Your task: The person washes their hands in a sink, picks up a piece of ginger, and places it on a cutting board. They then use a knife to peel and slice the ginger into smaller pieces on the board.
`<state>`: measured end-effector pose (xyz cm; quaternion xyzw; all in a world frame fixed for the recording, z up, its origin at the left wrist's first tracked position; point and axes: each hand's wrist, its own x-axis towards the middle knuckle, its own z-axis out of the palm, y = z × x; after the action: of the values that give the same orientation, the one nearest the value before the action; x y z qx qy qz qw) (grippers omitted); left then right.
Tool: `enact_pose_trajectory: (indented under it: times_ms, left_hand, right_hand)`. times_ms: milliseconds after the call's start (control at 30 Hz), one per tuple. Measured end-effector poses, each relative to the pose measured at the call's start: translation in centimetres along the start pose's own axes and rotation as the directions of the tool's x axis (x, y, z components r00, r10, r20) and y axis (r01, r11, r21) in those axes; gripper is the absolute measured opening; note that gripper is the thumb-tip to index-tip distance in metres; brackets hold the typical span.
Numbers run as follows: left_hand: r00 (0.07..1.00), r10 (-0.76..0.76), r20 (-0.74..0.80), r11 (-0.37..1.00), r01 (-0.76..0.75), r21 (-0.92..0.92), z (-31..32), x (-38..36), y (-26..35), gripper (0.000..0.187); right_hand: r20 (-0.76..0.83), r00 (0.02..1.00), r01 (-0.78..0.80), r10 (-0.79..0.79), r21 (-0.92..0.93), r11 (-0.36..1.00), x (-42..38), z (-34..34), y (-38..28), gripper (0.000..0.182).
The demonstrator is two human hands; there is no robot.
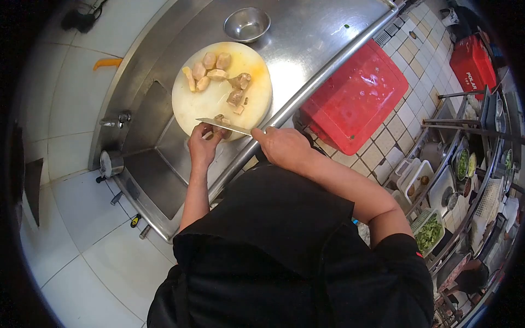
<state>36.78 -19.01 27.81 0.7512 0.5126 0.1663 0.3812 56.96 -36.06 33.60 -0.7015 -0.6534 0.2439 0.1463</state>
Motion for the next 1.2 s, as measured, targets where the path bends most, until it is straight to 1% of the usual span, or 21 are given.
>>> enact_pose_trajectory:
  times_ms: [133, 200, 233, 300, 333, 400, 433, 500, 600, 700, 767, 800, 867, 933, 967, 1000, 1033, 1067, 1133, 1200]
  left_hand:
    - [1.000, 0.007, -0.025, 1.000, -0.008, -0.007, 0.3, -0.1, -0.1, 0.049]
    - [1.000, -0.014, -0.006, 0.998, 0.014, -0.068, 0.3, 0.1, 0.0, 0.046]
    - [1.000, -0.014, -0.007, 0.998, 0.014, -0.068, 0.2, 0.1, 0.1, 0.046]
    - [1.000, -0.016, 0.001, 0.999, 0.016, 0.035, -0.1, 0.2, 0.4, 0.043]
    - [1.000, -0.016, 0.001, 0.999, 0.016, 0.034, -0.2, 0.2, 0.6, 0.043]
    - [1.000, -0.027, 0.004, 0.999, 0.028, -0.030, -0.2, 0.2, 0.8, 0.043]
    - [1.000, -0.030, 0.002, 0.999, 0.030, -0.030, -0.1, 0.2, 0.8, 0.043]
    - [0.998, -0.067, -0.002, 0.994, 0.067, -0.088, -0.1, 0.3, 0.8, 0.044]
    - [0.997, -0.072, 0.032, 0.997, 0.073, -0.037, 0.0, 0.9, -0.4, 0.046]
    - [0.997, -0.075, 0.037, 0.995, 0.077, -0.056, 0.2, 1.0, -0.8, 0.049]
    - [0.997, -0.070, 0.036, 0.997, 0.072, -0.042, 0.1, 1.0, -0.6, 0.048]
    - [0.997, -0.068, 0.040, 0.997, 0.069, -0.028, 0.1, 1.0, -0.6, 0.048]
    - [0.998, -0.034, 0.047, 0.999, 0.036, -0.037, 0.2, 1.0, -1.1, 0.048]
    - [0.999, 0.004, 0.049, 0.999, -0.002, -0.045, 0.5, 1.1, -1.8, 0.047]
    - [0.999, 0.003, 0.051, 0.994, 0.002, -0.111, 0.7, 1.0, -2.1, 0.047]
    - [0.999, 0.005, 0.052, 0.985, 0.004, -0.175, 0.6, 0.9, -2.1, 0.048]
    - [0.996, 0.004, 0.086, 0.976, 0.015, -0.216, 0.4, 0.8, -2.1, 0.050]
    - [0.996, 0.013, 0.084, 0.977, 0.005, -0.214, 0.5, 0.7, -2.3, 0.050]
    - [0.993, 0.008, 0.122, 0.922, 0.040, -0.385, 0.8, 0.5, -2.9, 0.050]
    - [0.988, 0.011, 0.152, 0.920, 0.050, -0.388, 0.6, 0.7, -3.3, 0.049]
  right_hand:
    - [0.025, 1.000, 0.001, 0.000, -0.037, 0.999, 0.0, -0.3, -0.3, 0.023]
    - [0.041, 0.999, 0.004, -0.002, -0.047, 0.999, 0.1, -0.4, -0.5, 0.024]
    - [0.061, 0.998, -0.004, 0.007, -0.042, 0.999, 0.2, -0.3, -0.6, 0.025]
    - [0.081, 0.997, -0.012, 0.015, -0.039, 0.999, 0.5, -0.3, -0.8, 0.025]
    - [0.101, 0.994, -0.026, 0.030, -0.040, 0.999, 0.6, -0.4, -1.0, 0.025]
    - [0.123, 0.991, -0.040, 0.045, -0.042, 0.998, 1.0, -0.5, -1.3, 0.025]
    - [0.133, 0.990, -0.051, 0.057, -0.048, 0.998, 1.2, -0.6, -1.5, 0.023]
    - [0.143, 0.987, -0.060, 0.067, -0.054, 0.997, 1.6, -0.5, -1.9, 0.022]
    - [0.128, 0.990, -0.062, 0.066, -0.035, 0.997, 2.3, -0.1, -2.0, 0.021]
    - [0.133, 0.990, -0.043, 0.045, -0.020, 0.999, 3.4, 0.1, -2.1, 0.022]
    - [0.217, 0.973, -0.077, 0.078, -0.012, 0.997, 4.3, -0.6, -2.5, 0.019]
    - [0.212, 0.974, -0.077, 0.078, -0.011, 0.997, 4.6, -0.4, -2.4, 0.019]
    - [0.183, 0.981, -0.078, 0.065, 0.065, 0.995, 5.3, 0.4, -1.6, 0.029]
    - [0.198, 0.977, -0.100, 0.081, 0.090, 0.991, 6.5, 1.2, -0.7, 0.030]
    - [0.220, 0.971, -0.121, 0.093, 0.116, 0.986, 6.9, 1.6, -0.4, 0.031]
    - [0.208, 0.974, -0.120, 0.093, 0.121, 0.985, 7.1, 1.4, -0.5, 0.031]
    - [0.242, 0.962, -0.161, 0.125, 0.133, 0.978, 7.2, 1.0, -0.5, 0.031]
    - [0.278, 0.948, -0.201, 0.156, 0.142, 0.969, 7.3, 0.7, -0.3, 0.032]
    - [0.271, 0.948, -0.216, 0.170, 0.151, 0.965, 6.8, 0.8, -0.1, 0.031]
    - [0.219, 0.953, -0.253, 0.211, 0.190, 0.948, 5.6, 0.7, 0.0, 0.030]
